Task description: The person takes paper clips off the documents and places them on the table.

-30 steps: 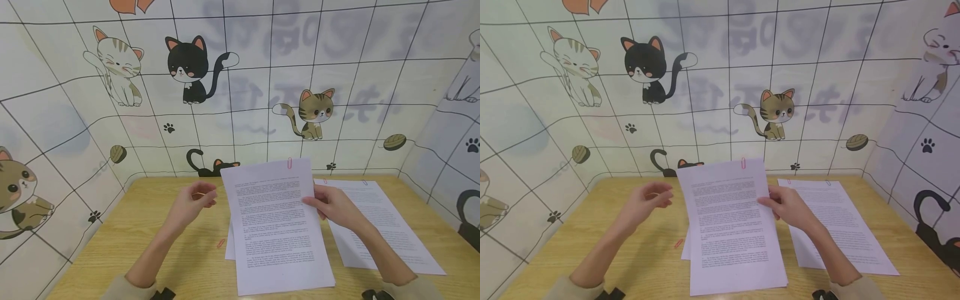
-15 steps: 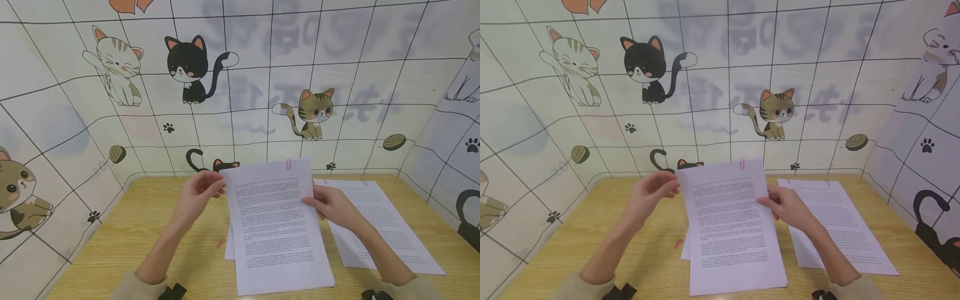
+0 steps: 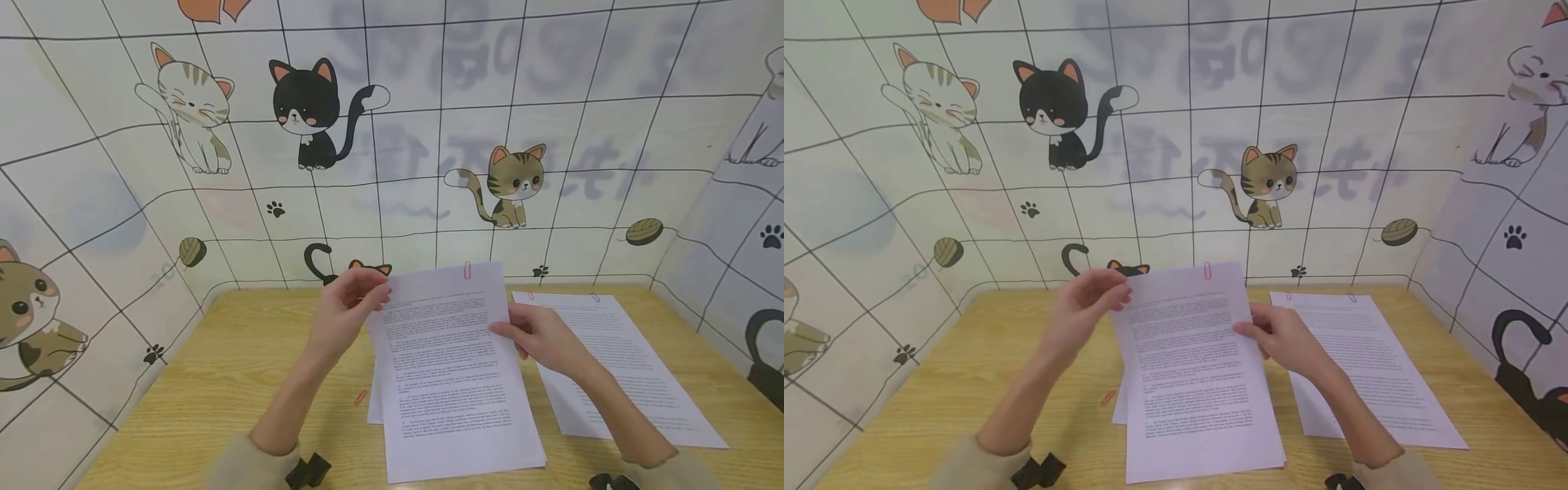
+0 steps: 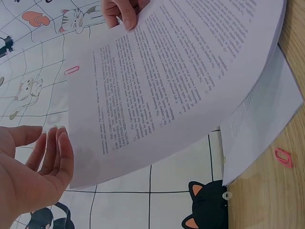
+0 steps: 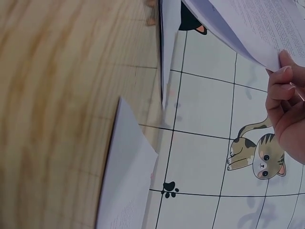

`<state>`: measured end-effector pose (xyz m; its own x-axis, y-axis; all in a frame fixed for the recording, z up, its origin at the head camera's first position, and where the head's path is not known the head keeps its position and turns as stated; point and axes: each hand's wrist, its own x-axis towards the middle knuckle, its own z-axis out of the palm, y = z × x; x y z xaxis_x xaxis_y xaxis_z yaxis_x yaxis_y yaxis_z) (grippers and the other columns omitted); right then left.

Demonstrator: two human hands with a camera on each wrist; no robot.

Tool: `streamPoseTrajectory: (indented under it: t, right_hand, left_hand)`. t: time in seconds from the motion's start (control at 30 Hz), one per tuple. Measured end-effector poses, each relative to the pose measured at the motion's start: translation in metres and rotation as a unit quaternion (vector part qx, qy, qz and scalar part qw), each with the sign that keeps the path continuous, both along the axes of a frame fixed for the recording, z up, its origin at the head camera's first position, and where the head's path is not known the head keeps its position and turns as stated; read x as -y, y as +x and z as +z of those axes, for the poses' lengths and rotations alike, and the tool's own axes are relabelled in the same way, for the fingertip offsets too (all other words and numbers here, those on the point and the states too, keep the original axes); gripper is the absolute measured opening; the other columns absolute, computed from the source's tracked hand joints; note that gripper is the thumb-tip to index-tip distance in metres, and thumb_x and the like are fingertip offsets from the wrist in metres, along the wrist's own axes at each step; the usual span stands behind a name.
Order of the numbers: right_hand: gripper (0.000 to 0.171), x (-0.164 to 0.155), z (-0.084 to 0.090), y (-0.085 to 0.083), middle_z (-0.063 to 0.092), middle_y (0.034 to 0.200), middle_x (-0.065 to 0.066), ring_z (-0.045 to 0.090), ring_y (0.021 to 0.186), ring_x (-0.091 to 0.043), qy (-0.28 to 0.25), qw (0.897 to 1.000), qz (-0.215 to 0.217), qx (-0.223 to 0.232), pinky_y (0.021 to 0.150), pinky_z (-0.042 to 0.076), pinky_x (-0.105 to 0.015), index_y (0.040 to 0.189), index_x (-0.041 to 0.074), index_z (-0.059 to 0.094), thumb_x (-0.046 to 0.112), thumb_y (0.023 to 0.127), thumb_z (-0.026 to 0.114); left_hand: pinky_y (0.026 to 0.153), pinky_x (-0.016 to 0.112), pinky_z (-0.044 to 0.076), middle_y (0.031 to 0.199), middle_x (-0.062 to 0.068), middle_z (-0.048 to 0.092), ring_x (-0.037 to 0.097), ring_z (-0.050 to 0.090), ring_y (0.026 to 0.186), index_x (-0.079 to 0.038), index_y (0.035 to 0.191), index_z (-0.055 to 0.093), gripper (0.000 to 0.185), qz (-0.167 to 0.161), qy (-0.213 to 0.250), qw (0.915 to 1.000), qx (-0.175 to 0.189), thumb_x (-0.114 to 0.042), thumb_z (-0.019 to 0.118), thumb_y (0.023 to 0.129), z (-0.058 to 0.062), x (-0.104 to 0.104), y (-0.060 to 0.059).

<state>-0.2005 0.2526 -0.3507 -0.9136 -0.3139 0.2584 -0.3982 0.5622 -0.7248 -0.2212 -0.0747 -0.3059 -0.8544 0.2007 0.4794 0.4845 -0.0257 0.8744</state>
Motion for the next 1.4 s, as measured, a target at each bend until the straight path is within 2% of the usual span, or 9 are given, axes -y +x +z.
streamPoseTrajectory:
  t: [0.2, 0.37, 0.57, 0.7, 0.83, 1.03, 1.1, 1.2, 1.4]
  right_hand:
    - [0.029, 0.003, -0.001, 0.001, 0.069, 0.088, 0.0, 0.052, 0.049, -0.018, 0.003, 1.0, -0.004, -0.002, 0.043, 0.032, -0.022, 0.125, 0.008, 0.066, 0.015, 0.097, 0.069]
    - [0.029, 0.005, -0.001, 0.001, 0.069, 0.088, 0.0, 0.052, 0.049, -0.017, 0.006, 1.0, -0.001, -0.004, 0.042, 0.032, -0.022, 0.125, 0.009, 0.066, 0.016, 0.097, 0.069]
    - [0.028, 0.007, -0.001, 0.001, 0.069, 0.087, 0.002, 0.049, 0.048, -0.012, 0.017, 1.0, 0.005, -0.018, 0.042, 0.03, -0.022, 0.124, 0.009, 0.067, 0.016, 0.097, 0.069]
    - [0.026, 0.008, -0.002, 0.001, 0.068, 0.086, 0.002, 0.049, 0.048, -0.011, 0.02, 1.0, 0.007, -0.021, 0.042, 0.03, -0.022, 0.123, 0.009, 0.067, 0.015, 0.097, 0.068]
    - [0.024, 0.009, -0.002, 0.002, 0.069, 0.087, 0.002, 0.05, 0.048, -0.013, 0.022, 0.999, 0.006, -0.023, 0.043, 0.033, -0.022, 0.121, 0.009, 0.068, 0.012, 0.097, 0.069]
    - [0.024, 0.01, -0.003, 0.002, 0.068, 0.086, 0.001, 0.053, 0.049, -0.024, 0.021, 0.999, 0.005, -0.023, 0.043, 0.035, -0.022, 0.12, 0.008, 0.068, 0.009, 0.096, 0.069]
    - [0.023, 0.01, -0.002, 0.002, 0.068, 0.084, 0.002, 0.052, 0.049, -0.024, 0.023, 0.999, 0.006, -0.027, 0.043, 0.035, -0.022, 0.119, 0.008, 0.068, 0.009, 0.096, 0.069]
    - [0.021, 0.01, -0.002, 0.002, 0.066, 0.079, 0.004, 0.051, 0.048, -0.02, 0.028, 0.999, 0.009, -0.037, 0.043, 0.034, -0.022, 0.117, 0.008, 0.069, 0.01, 0.096, 0.069]
    - [0.019, 0.01, -0.003, 0.001, 0.063, 0.072, 0.006, 0.047, 0.047, -0.007, 0.034, 0.998, 0.016, -0.052, 0.042, 0.032, -0.021, 0.115, 0.01, 0.069, 0.011, 0.097, 0.069]
  left_hand:
    - [0.079, 0.025, 0.054, 0.1, 0.012, 0.07, 0.036, 0.066, 0.09, 0.001, 0.106, 0.069, 0.013, 0.007, -0.003, 0.9991, -0.041, -0.002, 0.07, 0.093, 0.004, -0.013, 0.0]
    - [0.082, 0.028, 0.053, 0.101, 0.01, 0.07, 0.029, 0.065, 0.089, 0.0, 0.105, 0.071, 0.013, 0.011, -0.007, 0.9969, -0.078, 0.0, 0.069, 0.093, 0.008, -0.024, 0.0]
    - [0.082, 0.029, 0.053, 0.104, 0.006, 0.072, 0.02, 0.067, 0.089, -0.002, 0.108, 0.072, 0.015, 0.016, -0.018, 0.9952, -0.095, -0.004, 0.07, 0.093, 0.011, -0.037, 0.002]
    - [0.088, 0.036, 0.053, 0.108, 0.002, 0.073, 0.017, 0.067, 0.095, -0.006, 0.109, 0.073, 0.016, 0.023, -0.03, 0.9931, -0.111, -0.005, 0.07, 0.093, 0.012, -0.045, 0.002]
    - [0.097, 0.039, 0.049, 0.113, 0.0, 0.073, 0.013, 0.064, 0.106, -0.006, 0.113, 0.074, 0.019, 0.032, -0.054, 0.9883, -0.139, -0.005, 0.07, 0.094, 0.011, -0.053, -0.001]
    - [0.101, 0.031, 0.047, 0.116, 0.003, 0.072, 0.013, 0.063, 0.114, -0.005, 0.116, 0.073, 0.023, 0.042, -0.096, 0.9757, -0.193, -0.005, 0.07, 0.094, 0.009, -0.063, -0.002]
    - [0.101, 0.03, 0.047, 0.116, 0.005, 0.072, 0.014, 0.064, 0.114, -0.004, 0.117, 0.073, 0.023, 0.041, -0.106, 0.9718, -0.206, -0.005, 0.07, 0.094, 0.008, -0.066, -0.002]
    - [0.101, 0.028, 0.047, 0.114, 0.005, 0.072, 0.014, 0.065, 0.112, -0.004, 0.117, 0.073, 0.022, 0.038, -0.12, 0.9693, -0.211, -0.005, 0.069, 0.095, 0.006, -0.07, -0.002]
    - [0.095, 0.029, 0.05, 0.107, 0.006, 0.073, 0.015, 0.067, 0.102, -0.003, 0.111, 0.073, 0.017, 0.04, -0.124, 0.9703, -0.204, -0.006, 0.071, 0.094, 0.002, -0.074, -0.001]
